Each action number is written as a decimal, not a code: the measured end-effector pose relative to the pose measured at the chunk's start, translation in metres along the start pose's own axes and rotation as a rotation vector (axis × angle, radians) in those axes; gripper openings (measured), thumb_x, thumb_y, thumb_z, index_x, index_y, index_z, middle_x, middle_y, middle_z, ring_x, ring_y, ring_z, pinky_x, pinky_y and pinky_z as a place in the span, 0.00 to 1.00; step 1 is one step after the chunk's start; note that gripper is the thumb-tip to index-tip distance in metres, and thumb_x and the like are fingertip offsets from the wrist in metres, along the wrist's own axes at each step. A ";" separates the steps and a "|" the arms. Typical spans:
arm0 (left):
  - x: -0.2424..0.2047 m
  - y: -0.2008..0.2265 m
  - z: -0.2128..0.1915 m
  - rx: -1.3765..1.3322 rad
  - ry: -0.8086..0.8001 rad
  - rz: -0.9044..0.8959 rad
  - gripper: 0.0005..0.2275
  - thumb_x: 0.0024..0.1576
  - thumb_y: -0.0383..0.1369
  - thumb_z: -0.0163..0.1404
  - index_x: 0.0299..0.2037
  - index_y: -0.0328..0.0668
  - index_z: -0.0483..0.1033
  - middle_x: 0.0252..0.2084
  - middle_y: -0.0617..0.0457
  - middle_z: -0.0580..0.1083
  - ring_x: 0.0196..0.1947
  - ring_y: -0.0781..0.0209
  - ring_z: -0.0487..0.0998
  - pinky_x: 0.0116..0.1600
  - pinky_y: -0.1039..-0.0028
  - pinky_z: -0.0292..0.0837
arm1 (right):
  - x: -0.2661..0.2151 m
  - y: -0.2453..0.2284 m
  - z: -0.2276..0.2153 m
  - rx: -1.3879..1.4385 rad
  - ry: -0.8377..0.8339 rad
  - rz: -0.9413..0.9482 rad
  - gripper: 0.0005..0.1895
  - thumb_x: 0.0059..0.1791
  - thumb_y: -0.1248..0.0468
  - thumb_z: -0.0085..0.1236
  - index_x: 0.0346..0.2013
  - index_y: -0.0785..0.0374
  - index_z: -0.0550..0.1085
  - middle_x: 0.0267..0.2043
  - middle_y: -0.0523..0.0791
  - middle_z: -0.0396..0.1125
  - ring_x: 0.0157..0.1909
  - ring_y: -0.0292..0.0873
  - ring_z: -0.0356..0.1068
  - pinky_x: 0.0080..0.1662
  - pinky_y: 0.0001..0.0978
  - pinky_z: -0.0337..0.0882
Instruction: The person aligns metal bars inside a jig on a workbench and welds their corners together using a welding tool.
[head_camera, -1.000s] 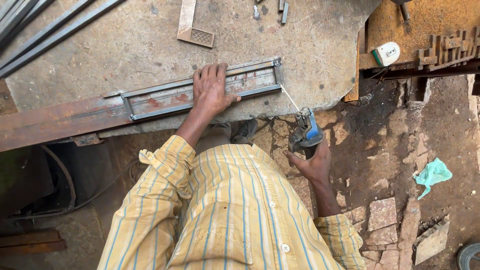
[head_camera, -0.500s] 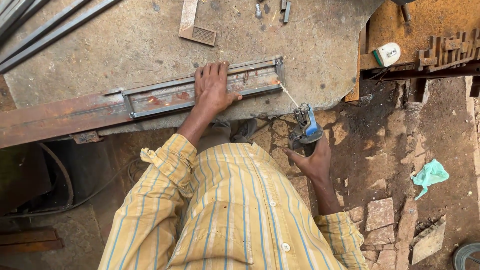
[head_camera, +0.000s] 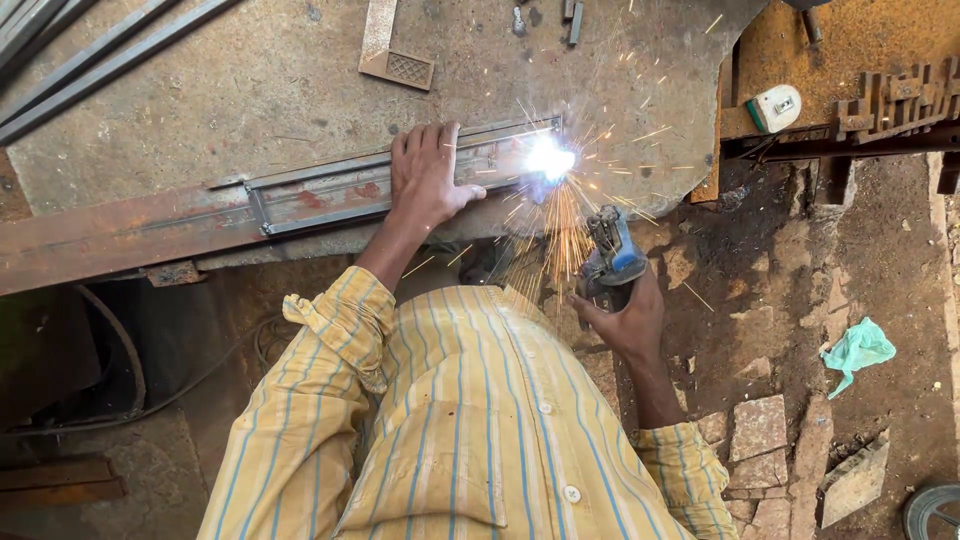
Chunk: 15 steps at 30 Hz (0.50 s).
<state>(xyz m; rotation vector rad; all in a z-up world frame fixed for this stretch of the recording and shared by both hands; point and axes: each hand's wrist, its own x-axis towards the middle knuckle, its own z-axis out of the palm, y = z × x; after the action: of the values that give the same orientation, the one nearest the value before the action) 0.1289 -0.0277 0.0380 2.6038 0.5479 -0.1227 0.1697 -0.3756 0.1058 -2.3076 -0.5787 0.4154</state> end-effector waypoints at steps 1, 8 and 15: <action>0.000 0.000 0.001 0.000 -0.001 0.000 0.49 0.36 0.55 0.70 0.65 0.34 0.64 0.61 0.40 0.69 0.64 0.44 0.64 0.68 0.51 0.50 | 0.000 0.000 0.000 0.000 0.000 0.001 0.40 0.35 0.56 0.78 0.55 0.66 0.69 0.49 0.50 0.70 0.48 0.48 0.75 0.51 0.42 0.76; 0.001 -0.001 -0.002 -0.005 -0.031 -0.026 0.50 0.36 0.55 0.69 0.67 0.37 0.62 0.62 0.41 0.67 0.66 0.44 0.62 0.69 0.51 0.49 | 0.002 0.002 0.000 -0.091 -0.026 0.009 0.43 0.34 0.55 0.78 0.57 0.67 0.68 0.50 0.52 0.68 0.50 0.49 0.73 0.51 0.43 0.75; 0.000 -0.002 -0.002 -0.016 -0.023 0.005 0.50 0.38 0.55 0.69 0.68 0.33 0.61 0.62 0.40 0.67 0.65 0.44 0.63 0.70 0.50 0.49 | 0.004 -0.004 -0.002 -0.015 -0.052 0.031 0.45 0.35 0.54 0.77 0.60 0.69 0.65 0.51 0.53 0.68 0.52 0.50 0.74 0.52 0.43 0.79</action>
<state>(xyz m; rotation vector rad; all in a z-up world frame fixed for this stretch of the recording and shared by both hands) 0.1285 -0.0255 0.0386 2.5852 0.5321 -0.1457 0.1725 -0.3720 0.1092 -2.3291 -0.5733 0.4883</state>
